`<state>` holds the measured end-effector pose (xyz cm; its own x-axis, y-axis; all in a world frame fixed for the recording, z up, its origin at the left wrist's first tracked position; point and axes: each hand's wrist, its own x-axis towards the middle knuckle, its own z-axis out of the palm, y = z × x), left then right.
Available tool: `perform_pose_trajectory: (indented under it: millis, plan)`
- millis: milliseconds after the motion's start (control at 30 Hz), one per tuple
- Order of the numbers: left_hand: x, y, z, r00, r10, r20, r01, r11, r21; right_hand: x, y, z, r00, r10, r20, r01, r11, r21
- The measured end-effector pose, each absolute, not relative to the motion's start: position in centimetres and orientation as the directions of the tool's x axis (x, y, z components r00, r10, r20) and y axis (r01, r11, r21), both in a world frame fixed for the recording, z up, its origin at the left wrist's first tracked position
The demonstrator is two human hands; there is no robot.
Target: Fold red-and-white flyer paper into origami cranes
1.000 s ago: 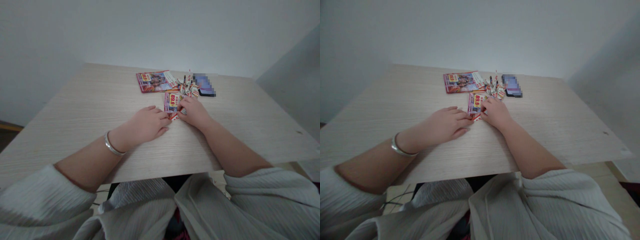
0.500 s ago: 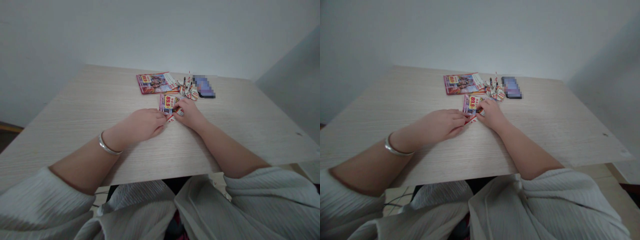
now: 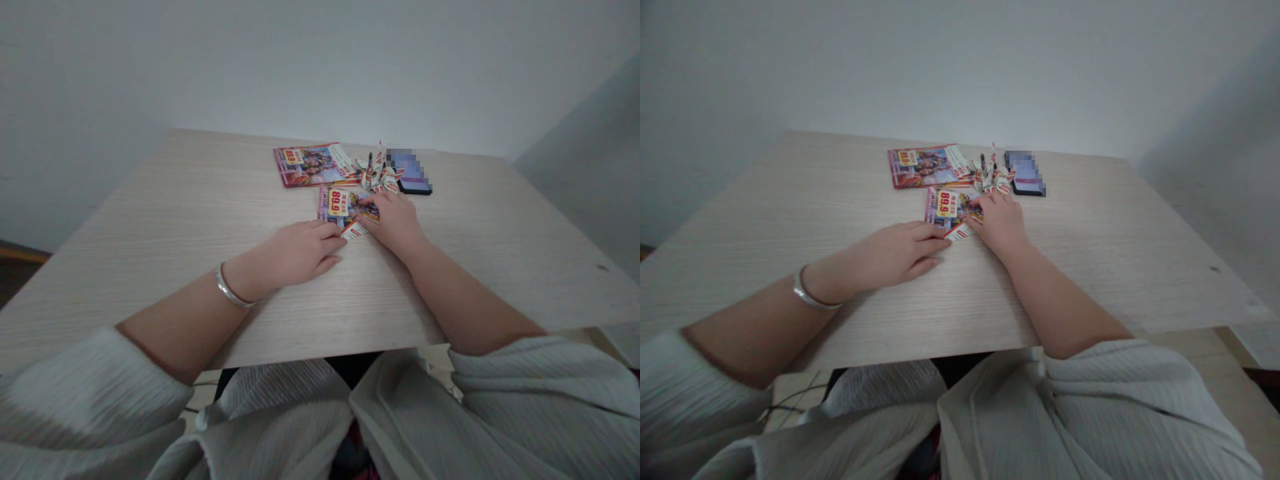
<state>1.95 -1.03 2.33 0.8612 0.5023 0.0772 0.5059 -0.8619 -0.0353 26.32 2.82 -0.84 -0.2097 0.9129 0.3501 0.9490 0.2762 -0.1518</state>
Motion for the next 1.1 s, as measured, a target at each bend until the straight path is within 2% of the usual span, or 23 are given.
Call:
perform_pose_trajectory:
  millis: [67, 167, 300, 433, 633, 767, 867, 967, 1100]
  plan:
    - [1.9, -1.1, 2.0, 0.862, 0.498, 0.095, 0.501, -0.865, -0.008, 26.3, 2.9, -0.9, -0.21, 0.9, 0.383, 0.948, 0.282, -0.144]
    - [1.9, -1.2, 1.9, 0.853, 0.512, 0.096, 0.513, -0.858, 0.017, 26.6, 3.3, -1.1, -0.28, 0.862, 0.422, 0.914, 0.374, -0.157]
    - [1.6, -1.3, 2.6, 0.818, 0.57, 0.077, 0.571, -0.821, -0.003, 27.4, 3.5, -1.1, -0.418, 0.777, 0.47, 0.818, 0.547, -0.177]
    - [1.4, -1.1, 3.2, 0.802, 0.595, 0.06, 0.597, -0.802, -0.026, 27.4, 3.2, -0.9, -0.48, 0.68, 0.553, 0.759, 0.639, -0.127]
    - [1.6, -1.1, 2.5, 0.803, 0.591, 0.075, 0.596, -0.797, -0.101, 26.5, 2.7, -0.6, -0.659, 0.614, 0.435, 0.651, 0.755, -0.078]
    - [1.8, -1.2, 2.2, 0.795, 0.595, 0.12, 0.607, -0.782, -0.142, 25.9, 2.1, 0.1, -0.674, 0.642, 0.366, 0.668, 0.741, -0.069]
    - [1.9, -1.2, 2.3, 0.787, 0.603, 0.126, 0.616, -0.771, -0.159, 25.5, 1.7, 0.9, -0.621, 0.718, 0.316, 0.745, 0.665, -0.047]
    - [2.0, -1.2, 2.7, 0.779, 0.62, 0.094, 0.627, -0.765, -0.149, 25.5, 1.6, 1.6, -0.556, 0.796, 0.239, 0.814, 0.58, -0.036]
    - [1.9, -1.1, 3.1, 0.776, 0.628, 0.062, 0.63, -0.768, -0.114, 26.2, 1.7, 2.2, -0.524, 0.834, 0.172, 0.844, 0.536, -0.031]
